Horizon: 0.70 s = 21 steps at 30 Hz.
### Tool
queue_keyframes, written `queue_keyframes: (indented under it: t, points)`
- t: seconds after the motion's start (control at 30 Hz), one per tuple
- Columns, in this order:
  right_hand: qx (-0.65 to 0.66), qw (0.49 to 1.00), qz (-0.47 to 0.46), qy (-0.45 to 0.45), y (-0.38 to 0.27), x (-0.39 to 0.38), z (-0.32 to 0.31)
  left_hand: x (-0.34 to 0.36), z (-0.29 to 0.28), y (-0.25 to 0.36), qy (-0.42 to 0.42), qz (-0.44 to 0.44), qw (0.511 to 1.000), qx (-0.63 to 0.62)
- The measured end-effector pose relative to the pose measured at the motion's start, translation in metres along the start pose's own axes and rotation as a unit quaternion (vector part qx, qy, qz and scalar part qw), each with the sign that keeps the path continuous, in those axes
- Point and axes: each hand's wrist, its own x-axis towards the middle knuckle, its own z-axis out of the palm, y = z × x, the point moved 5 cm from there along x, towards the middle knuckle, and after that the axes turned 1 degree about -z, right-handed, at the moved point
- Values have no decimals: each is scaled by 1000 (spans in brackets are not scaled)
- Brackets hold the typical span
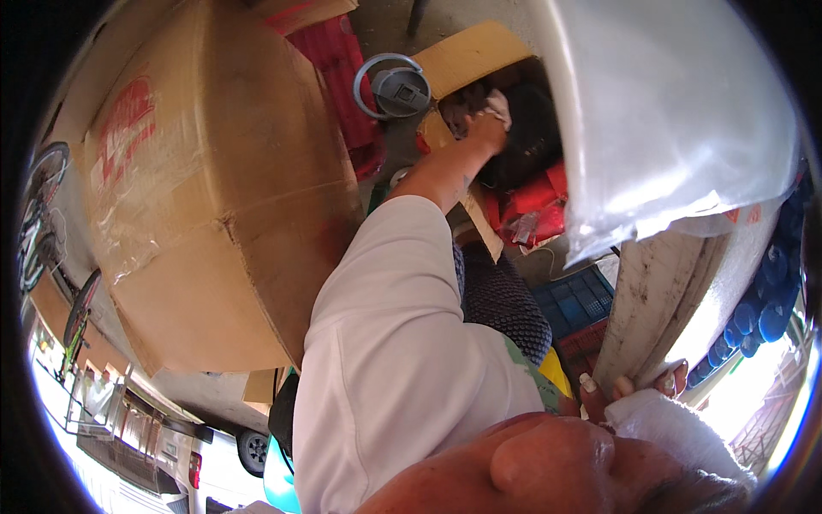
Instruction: The person arranges colorful plastic items on a table, then uses a utility knife to cut a piece of tape from a roll. They apply the tape to seal a plastic bag containing the items.
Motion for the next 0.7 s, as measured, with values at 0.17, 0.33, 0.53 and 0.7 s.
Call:
queue_keyframes:
  t: [0.17, 0.33, 0.53, 0.7]
  points:
    - [5, 1000, -4, -1, -3, 0, -2, -38, -6, 36, 99, 126, 985, -65]
    - [7, 1000, -15, -7, -5, 3, -1, 35, 1, -3, 116, 75, 990, -23]
    - [9, 1000, -16, -13, 2, 1, 1, 85, 30, -76, -62, -127, 990, -25]
    - [7, 1000, 7, -13, 0, 0, 3, 31, 26, -28, -38, -84, 995, -22]
